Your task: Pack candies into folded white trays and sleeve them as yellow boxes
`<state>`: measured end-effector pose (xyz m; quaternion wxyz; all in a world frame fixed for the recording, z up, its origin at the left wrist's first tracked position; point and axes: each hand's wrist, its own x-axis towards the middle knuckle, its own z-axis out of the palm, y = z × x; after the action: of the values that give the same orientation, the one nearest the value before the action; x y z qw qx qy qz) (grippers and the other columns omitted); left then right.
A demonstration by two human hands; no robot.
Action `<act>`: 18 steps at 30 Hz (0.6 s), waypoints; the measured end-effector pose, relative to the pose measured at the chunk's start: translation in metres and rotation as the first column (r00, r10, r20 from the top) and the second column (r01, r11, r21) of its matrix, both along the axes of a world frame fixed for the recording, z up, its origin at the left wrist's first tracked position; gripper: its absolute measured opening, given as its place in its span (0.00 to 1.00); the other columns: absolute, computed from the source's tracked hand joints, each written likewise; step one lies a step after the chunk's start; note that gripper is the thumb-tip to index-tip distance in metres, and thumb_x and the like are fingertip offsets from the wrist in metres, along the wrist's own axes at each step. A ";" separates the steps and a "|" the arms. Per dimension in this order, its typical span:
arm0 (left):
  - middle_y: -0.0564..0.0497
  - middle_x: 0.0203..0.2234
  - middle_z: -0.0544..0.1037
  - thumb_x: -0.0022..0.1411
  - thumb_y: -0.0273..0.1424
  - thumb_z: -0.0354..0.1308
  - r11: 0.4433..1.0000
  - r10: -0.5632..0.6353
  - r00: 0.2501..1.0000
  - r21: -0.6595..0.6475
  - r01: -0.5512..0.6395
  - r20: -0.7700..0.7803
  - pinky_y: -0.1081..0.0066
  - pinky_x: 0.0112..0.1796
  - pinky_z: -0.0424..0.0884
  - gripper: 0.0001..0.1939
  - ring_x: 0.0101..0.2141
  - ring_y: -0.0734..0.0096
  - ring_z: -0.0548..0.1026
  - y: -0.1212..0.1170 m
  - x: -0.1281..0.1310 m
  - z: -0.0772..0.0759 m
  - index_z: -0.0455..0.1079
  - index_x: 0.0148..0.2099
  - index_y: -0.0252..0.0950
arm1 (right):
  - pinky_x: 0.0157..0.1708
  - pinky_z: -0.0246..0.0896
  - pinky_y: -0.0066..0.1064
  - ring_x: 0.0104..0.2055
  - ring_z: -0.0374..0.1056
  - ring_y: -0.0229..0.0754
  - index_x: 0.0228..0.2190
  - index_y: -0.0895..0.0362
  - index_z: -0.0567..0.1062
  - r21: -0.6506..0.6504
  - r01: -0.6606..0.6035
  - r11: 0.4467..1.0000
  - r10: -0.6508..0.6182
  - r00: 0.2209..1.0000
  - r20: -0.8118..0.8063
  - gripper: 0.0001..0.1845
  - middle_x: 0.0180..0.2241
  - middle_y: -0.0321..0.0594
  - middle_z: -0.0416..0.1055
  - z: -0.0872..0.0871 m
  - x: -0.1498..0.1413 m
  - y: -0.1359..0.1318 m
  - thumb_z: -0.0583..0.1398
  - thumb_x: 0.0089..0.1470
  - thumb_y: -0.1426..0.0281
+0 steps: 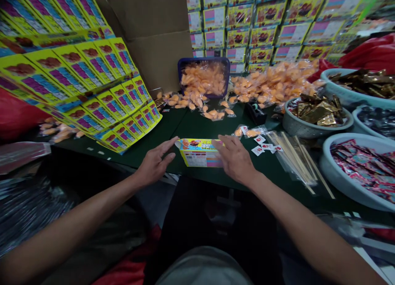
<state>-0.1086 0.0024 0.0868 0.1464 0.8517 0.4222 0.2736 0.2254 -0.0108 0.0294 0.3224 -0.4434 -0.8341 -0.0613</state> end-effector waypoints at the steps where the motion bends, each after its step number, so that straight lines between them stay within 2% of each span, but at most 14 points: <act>1: 0.41 0.71 0.69 0.76 0.36 0.50 1.000 -0.013 1.000 0.005 0.013 -0.016 0.51 0.67 0.70 0.31 0.69 0.57 0.69 -0.001 -0.001 -0.002 0.56 0.77 0.39 | 0.64 0.65 0.63 0.65 0.62 0.59 0.69 0.47 0.67 0.003 -0.003 1.000 0.003 1.000 -0.005 0.28 0.66 0.50 0.67 0.000 0.000 0.000 0.57 0.71 0.68; 4: 0.40 0.71 0.67 0.77 0.35 0.49 0.997 -0.058 0.998 0.040 0.059 -0.039 0.49 0.68 0.67 0.30 0.70 0.57 0.66 -0.003 -0.005 -0.009 0.56 0.77 0.39 | 0.64 0.65 0.62 0.65 0.62 0.59 0.69 0.47 0.67 0.003 -0.004 1.000 0.004 1.000 -0.018 0.29 0.66 0.49 0.67 0.000 0.001 0.001 0.57 0.70 0.68; 9: 0.40 0.70 0.69 0.75 0.35 0.54 0.986 -0.085 0.996 0.142 0.084 -0.003 0.48 0.68 0.67 0.23 0.70 0.56 0.67 0.001 -0.003 -0.015 0.66 0.69 0.40 | 0.64 0.65 0.63 0.66 0.62 0.59 0.71 0.42 0.65 0.002 -0.014 1.000 0.014 0.999 -0.029 0.31 0.67 0.46 0.67 0.001 0.002 0.001 0.58 0.70 0.68; 13: 0.38 0.67 0.71 0.72 0.35 0.59 0.994 -0.067 0.997 0.095 0.063 0.040 0.52 0.63 0.74 0.27 0.66 0.57 0.72 0.007 0.005 -0.017 0.62 0.70 0.39 | 0.64 0.65 0.60 0.66 0.63 0.56 0.70 0.43 0.65 0.010 -0.048 0.999 0.048 0.997 -0.059 0.30 0.68 0.44 0.67 0.002 0.003 0.003 0.58 0.71 0.67; 15: 0.39 0.65 0.73 0.73 0.33 0.58 0.990 -0.073 0.996 0.123 0.067 0.045 0.52 0.62 0.74 0.27 0.65 0.58 0.73 0.011 0.007 -0.021 0.62 0.71 0.40 | 0.65 0.66 0.60 0.67 0.64 0.55 0.70 0.43 0.66 -0.001 -0.058 0.998 0.057 0.996 -0.072 0.29 0.69 0.44 0.67 0.002 0.004 0.004 0.57 0.71 0.67; 18: 0.39 0.65 0.73 0.74 0.33 0.56 0.977 -0.093 0.995 0.193 0.088 0.020 0.49 0.64 0.73 0.21 0.66 0.58 0.71 0.017 0.009 -0.027 0.67 0.66 0.43 | 0.65 0.65 0.60 0.69 0.63 0.55 0.70 0.42 0.66 -0.025 -0.087 0.996 0.084 0.992 -0.095 0.29 0.70 0.42 0.66 0.000 0.007 0.005 0.58 0.71 0.66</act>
<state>-0.0998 0.0194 0.0594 0.0820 0.8761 0.3525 0.3185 0.2324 -0.0057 0.0291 0.3571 -0.4143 -0.8370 -0.0141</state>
